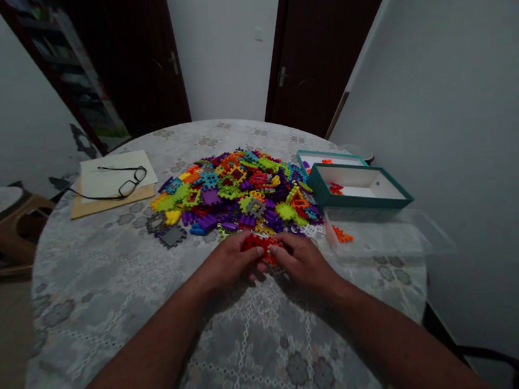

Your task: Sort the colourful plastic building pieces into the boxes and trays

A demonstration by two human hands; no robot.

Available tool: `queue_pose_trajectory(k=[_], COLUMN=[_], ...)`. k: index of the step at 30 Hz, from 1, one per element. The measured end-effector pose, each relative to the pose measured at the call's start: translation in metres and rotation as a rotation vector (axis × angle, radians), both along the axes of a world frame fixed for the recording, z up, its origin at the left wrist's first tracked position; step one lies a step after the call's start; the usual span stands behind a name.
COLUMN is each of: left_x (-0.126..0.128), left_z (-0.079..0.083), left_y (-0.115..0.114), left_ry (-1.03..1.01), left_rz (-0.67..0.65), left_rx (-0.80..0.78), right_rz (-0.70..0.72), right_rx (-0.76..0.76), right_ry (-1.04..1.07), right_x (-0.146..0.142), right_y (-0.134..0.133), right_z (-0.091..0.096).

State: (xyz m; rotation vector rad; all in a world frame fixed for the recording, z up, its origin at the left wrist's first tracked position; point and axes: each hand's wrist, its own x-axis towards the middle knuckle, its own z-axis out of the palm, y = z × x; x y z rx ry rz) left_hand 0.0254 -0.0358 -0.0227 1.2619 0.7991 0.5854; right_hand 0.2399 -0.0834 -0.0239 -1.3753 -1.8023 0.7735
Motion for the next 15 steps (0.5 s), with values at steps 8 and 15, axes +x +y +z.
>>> queue_pose_trajectory(k=[8, 15], left_x=[0.003, 0.004], left_z=[-0.008, -0.012], left_y=[0.003, -0.003], left_ry=[0.01, -0.048], left_rz=[0.141, 0.044], left_rx=[-0.065, -0.073], right_rz=[-0.184, -0.036], right_rx=[-0.112, -0.045], right_ry=[0.201, 0.171], right_x=[0.011, -0.004], right_y=[0.007, 0.006], right_z=[-0.01, -0.016])
